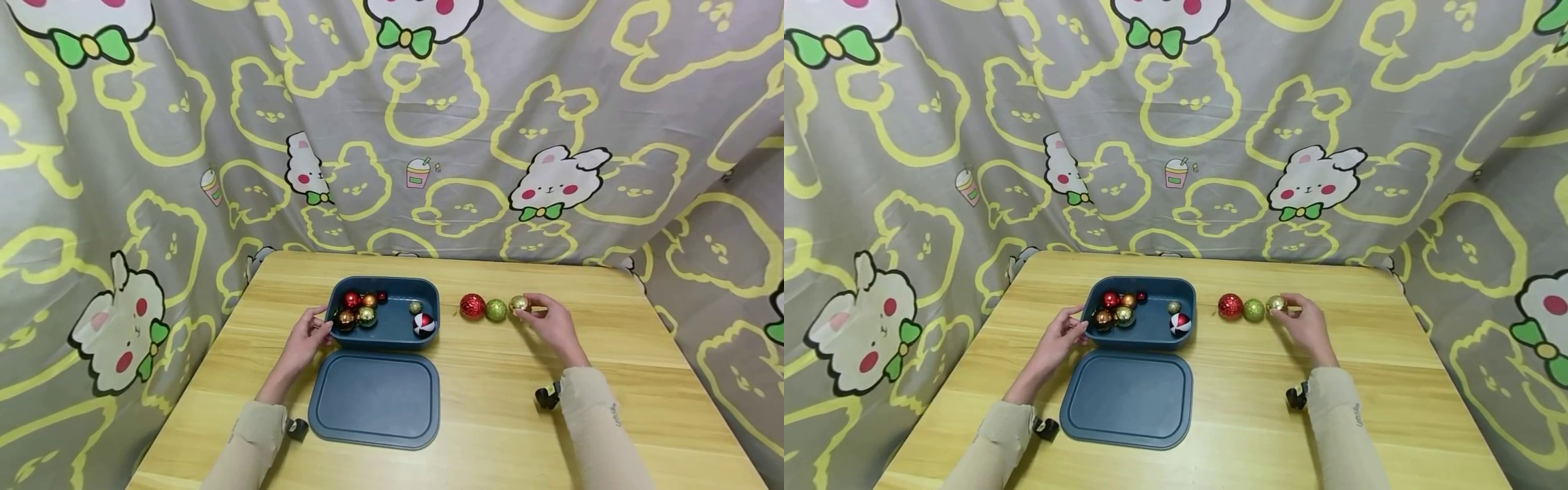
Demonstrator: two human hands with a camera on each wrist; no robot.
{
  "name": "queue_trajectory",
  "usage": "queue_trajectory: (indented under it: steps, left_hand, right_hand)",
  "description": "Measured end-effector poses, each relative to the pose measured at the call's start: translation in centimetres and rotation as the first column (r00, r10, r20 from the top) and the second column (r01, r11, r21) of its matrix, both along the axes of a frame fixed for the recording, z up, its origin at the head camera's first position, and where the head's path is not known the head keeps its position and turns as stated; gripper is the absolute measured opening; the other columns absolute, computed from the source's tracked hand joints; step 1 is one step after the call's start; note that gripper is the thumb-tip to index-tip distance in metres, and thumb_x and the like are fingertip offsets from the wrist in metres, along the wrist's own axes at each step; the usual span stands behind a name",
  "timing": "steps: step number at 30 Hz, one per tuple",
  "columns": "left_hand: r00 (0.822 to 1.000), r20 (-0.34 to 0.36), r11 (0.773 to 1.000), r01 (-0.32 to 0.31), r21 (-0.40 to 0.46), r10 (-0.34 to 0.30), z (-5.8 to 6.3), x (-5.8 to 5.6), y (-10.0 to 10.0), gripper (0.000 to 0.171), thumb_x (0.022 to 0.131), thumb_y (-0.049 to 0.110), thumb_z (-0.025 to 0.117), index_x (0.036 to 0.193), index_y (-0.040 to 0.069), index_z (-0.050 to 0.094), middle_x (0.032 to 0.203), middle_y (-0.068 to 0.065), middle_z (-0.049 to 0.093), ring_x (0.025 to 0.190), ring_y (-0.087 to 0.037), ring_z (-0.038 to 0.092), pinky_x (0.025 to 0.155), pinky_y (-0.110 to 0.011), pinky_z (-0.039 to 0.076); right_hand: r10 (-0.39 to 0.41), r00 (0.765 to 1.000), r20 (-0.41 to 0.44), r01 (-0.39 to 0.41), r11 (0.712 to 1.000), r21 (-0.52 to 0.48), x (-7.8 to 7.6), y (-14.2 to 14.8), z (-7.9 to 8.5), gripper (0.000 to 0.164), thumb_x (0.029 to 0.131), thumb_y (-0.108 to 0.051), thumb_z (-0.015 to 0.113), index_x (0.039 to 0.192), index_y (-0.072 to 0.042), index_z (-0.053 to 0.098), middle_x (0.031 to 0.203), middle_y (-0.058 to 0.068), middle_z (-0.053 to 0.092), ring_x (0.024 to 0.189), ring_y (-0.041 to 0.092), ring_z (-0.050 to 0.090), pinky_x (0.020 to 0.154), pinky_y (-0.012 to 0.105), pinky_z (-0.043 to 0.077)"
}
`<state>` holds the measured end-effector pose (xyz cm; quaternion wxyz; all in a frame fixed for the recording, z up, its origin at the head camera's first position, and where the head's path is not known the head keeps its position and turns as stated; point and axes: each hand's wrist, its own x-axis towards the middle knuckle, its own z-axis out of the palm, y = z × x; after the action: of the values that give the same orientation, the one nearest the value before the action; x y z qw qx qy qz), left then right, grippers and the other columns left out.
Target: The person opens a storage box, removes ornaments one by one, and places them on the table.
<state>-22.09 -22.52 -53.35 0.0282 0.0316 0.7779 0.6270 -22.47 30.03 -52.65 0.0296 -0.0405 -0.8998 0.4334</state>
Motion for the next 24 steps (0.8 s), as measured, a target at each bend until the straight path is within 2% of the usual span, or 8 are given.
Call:
queue_trajectory:
  steps: [6, 9, 11, 14, 18, 24]
  left_hand:
    - [1.0, 0.006, 1.0, 0.007, -0.004, -0.007, 0.0, -0.1, -0.1, 0.048, 0.106, 0.009, 0.058, 0.152, 0.001, 0.045, 0.104, -0.03, 0.061, 0.079, -0.026, 0.07, 0.08, -0.043, 0.064]
    - [1.0, 0.005, 1.0, 0.011, -0.003, -0.011, 0.1, 0.0, 0.0, 0.049, 0.106, 0.01, 0.058, 0.152, 0.001, 0.045, 0.105, -0.032, 0.061, 0.079, -0.026, 0.07, 0.081, -0.043, 0.064]
    - [1.0, 0.006, 1.0, 0.01, -0.002, -0.01, 0.2, 0.0, 0.0, 0.049, 0.106, 0.01, 0.058, 0.152, 0.001, 0.044, 0.105, -0.032, 0.061, 0.079, -0.025, 0.07, 0.08, -0.042, 0.064]
    - [1.0, 0.01, 1.0, 0.004, 0.0, -0.004, 0.3, 0.1, 0.1, 0.049, 0.106, 0.009, 0.059, 0.152, 0.001, 0.045, 0.105, -0.032, 0.061, 0.079, -0.025, 0.07, 0.08, -0.042, 0.064]
    - [1.0, 0.014, 1.0, 0.0, -0.003, 0.0, 0.4, 0.2, 0.1, 0.049, 0.106, 0.009, 0.059, 0.152, 0.001, 0.045, 0.105, -0.032, 0.062, 0.079, -0.026, 0.07, 0.08, -0.041, 0.064]
    - [1.0, 0.019, 1.0, -0.006, -0.009, 0.006, 0.5, 0.2, 0.2, 0.049, 0.106, 0.009, 0.059, 0.152, 0.001, 0.045, 0.104, -0.031, 0.062, 0.079, -0.026, 0.07, 0.08, -0.041, 0.064]
  right_hand:
    - [-0.005, 1.0, 0.013, 0.005, 1.0, -0.021, 0.1, -0.4, -0.7, 0.054, 0.101, -0.027, 0.07, 0.144, 0.001, 0.056, 0.136, 0.029, 0.061, 0.115, 0.041, 0.066, 0.074, 0.016, 0.054]
    - [-0.013, 1.0, 0.017, 0.013, 1.0, -0.017, 0.0, -0.5, -0.7, 0.052, 0.102, -0.026, 0.069, 0.144, 0.002, 0.056, 0.135, 0.029, 0.061, 0.117, 0.042, 0.065, 0.076, 0.017, 0.053]
    - [-0.014, 1.0, 0.018, 0.014, 1.0, -0.006, -0.1, -0.6, -0.8, 0.052, 0.102, -0.026, 0.068, 0.144, 0.002, 0.056, 0.135, 0.029, 0.061, 0.117, 0.042, 0.065, 0.08, 0.022, 0.055]
    - [-0.008, 1.0, 0.022, 0.008, 1.0, 0.002, -0.3, -0.6, -0.9, 0.052, 0.102, -0.027, 0.067, 0.144, 0.002, 0.055, 0.136, 0.03, 0.061, 0.119, 0.043, 0.064, 0.089, 0.034, 0.059]
    - [0.001, 0.999, 0.032, 0.0, 1.0, -0.002, -0.4, -0.5, -1.1, 0.054, 0.103, -0.028, 0.066, 0.146, 0.002, 0.054, 0.137, 0.029, 0.06, 0.121, 0.045, 0.063, 0.098, 0.05, 0.057]
    - [0.01, 0.999, 0.03, -0.01, 1.0, 0.003, -0.4, -0.5, -1.3, 0.055, 0.104, -0.03, 0.064, 0.147, 0.003, 0.052, 0.138, 0.03, 0.06, 0.122, 0.046, 0.061, 0.103, 0.056, 0.053]
